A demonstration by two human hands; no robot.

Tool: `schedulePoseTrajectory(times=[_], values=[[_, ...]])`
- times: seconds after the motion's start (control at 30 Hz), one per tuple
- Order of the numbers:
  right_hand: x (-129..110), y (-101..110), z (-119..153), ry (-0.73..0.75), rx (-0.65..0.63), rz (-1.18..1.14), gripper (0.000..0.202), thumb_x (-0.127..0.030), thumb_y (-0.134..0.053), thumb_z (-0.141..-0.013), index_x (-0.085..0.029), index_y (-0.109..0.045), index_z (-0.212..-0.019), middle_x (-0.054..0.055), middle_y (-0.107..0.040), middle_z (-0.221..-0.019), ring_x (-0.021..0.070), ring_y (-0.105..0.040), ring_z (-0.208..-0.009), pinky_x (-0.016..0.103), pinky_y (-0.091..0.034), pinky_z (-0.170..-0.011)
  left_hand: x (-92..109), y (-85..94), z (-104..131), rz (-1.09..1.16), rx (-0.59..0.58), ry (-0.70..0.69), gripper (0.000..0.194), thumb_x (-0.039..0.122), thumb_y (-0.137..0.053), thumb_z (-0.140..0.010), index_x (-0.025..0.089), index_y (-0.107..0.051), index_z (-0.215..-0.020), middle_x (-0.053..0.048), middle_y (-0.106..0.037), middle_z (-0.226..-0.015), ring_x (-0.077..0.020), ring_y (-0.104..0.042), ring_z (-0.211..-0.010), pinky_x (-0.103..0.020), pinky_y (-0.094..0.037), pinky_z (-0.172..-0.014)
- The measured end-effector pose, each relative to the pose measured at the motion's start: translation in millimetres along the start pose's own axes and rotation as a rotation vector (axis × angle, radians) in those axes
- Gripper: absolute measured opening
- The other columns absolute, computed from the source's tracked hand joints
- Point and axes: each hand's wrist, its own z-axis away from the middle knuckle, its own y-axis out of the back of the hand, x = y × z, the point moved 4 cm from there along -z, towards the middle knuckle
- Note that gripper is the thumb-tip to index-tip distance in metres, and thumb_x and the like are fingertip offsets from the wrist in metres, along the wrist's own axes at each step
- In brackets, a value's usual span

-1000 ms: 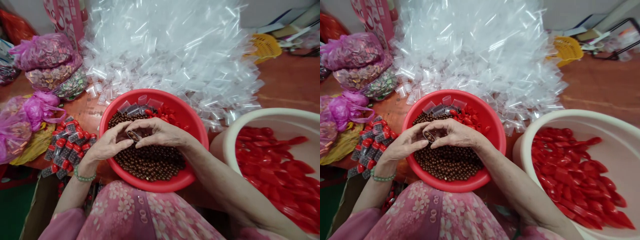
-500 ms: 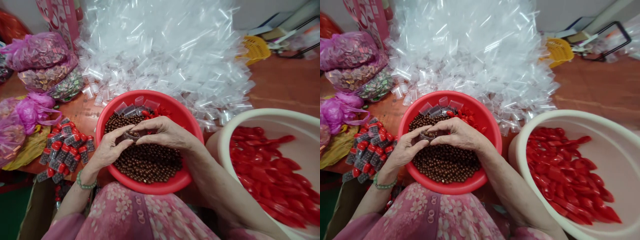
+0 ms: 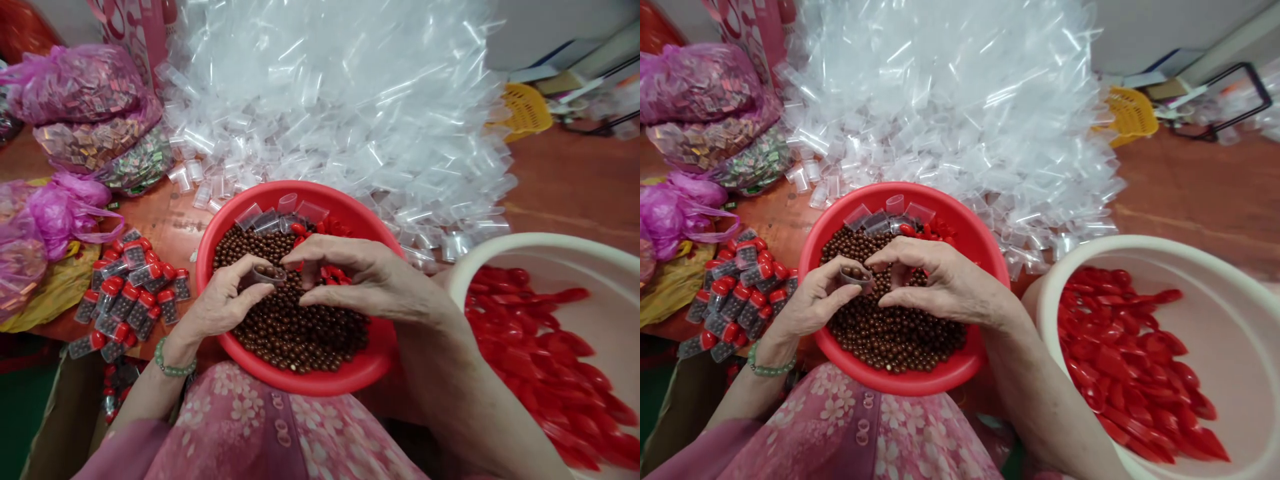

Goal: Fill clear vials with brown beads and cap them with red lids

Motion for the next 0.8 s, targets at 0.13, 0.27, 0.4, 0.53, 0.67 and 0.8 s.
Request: schedulePoseTrajectory(times=[0.13, 0.27, 0.4, 0.53, 0.67, 0.8], values=[[-9.1, -6.4, -11.0, 0.064, -0.049, 0.11, 0.035, -0.043, -0.067, -0.085, -0.018, -0.063, -0.11, 0.002, -0.062, -0.084, 0.0119, -0.055, -0.07, 0.026, -0.046, -0.066, -0.8, -0.1, -0.4, -0.062, -0.003, -0.008, 0.022, 0.03, -0.055, -0.091, 0.018, -0.059, -0.109, -0.004, -0.066, -0.098, -0.0161, -0.06, -0.091, -0.028, -0.046, -0.086], [-6.5, -9.3, -19.5, 0.117, -0.075, 0.149, 0.03, -0.04, -0.067, -0.086, -0.018, -0.062, -0.105, 0.003, -0.062, -0.087, 0.013, -0.056, -0.075, 0.026, -0.046, -0.069, 0.7, -0.3, -0.1, -0.023, -0.019, -0.021, 0.022, 0.026, -0.055, -0.091, 0.016, -0.058, -0.11, -0.003, -0.066, -0.097, -0.0164, -0.059, -0.094, -0.028, -0.045, -0.089], [-6.6, -12.6, -23.5, 0.134, -0.137, 0.165, 0.026, -0.039, -0.064, -0.089, -0.017, -0.063, -0.102, 0.005, -0.064, -0.089, 0.015, -0.059, -0.081, 0.028, -0.047, -0.074, 1.7, -1.2, -1.1, -0.053, -0.076, -0.029, 0.018, 0.024, -0.054, -0.091, 0.016, -0.059, -0.106, -0.003, -0.064, -0.098, -0.0152, -0.058, -0.091, -0.027, -0.044, -0.086], [-8.0, -14.5, -26.9, 0.129, -0.167, 0.18, 0.021, -0.036, -0.062, -0.09, -0.017, -0.064, -0.098, 0.006, -0.065, -0.092, 0.0156, -0.06, -0.084, 0.028, -0.047, -0.077, 0.8, -1.1, -2.4, -0.096, -0.1, -0.03, 0.015, 0.025, -0.053, -0.091, 0.016, -0.059, -0.101, -0.002, -0.061, -0.093, -0.0153, -0.057, -0.087, -0.027, -0.044, -0.081], [-7.0, -15.3, -29.5, 0.11, -0.186, 0.181, 0.018, -0.035, -0.062, -0.089, -0.018, -0.063, -0.094, 0.004, -0.064, -0.088, 0.014, -0.058, -0.078, 0.026, -0.046, -0.072, -1.4, -1.5, -2.2, -0.104, -0.11, -0.022, 0.014, 0.026, -0.052, -0.09, 0.016, -0.058, -0.098, -0.003, -0.061, -0.093, -0.016, -0.057, -0.087, -0.028, -0.045, -0.081], [-6.1, -18.0, -30.3, 0.071, -0.234, 0.177, 0.014, -0.03, -0.063, -0.087, -0.018, -0.057, -0.084, -0.001, -0.058, -0.074, 0.0106, -0.051, -0.066, 0.022, -0.043, -0.063, -4.0, -1.9, -1.7, -0.105, -0.114, -0.023, 0.014, 0.027, -0.052, -0.091, 0.016, -0.058, -0.097, -0.003, -0.06, -0.091, -0.0155, -0.056, -0.084, -0.029, -0.046, -0.079]])
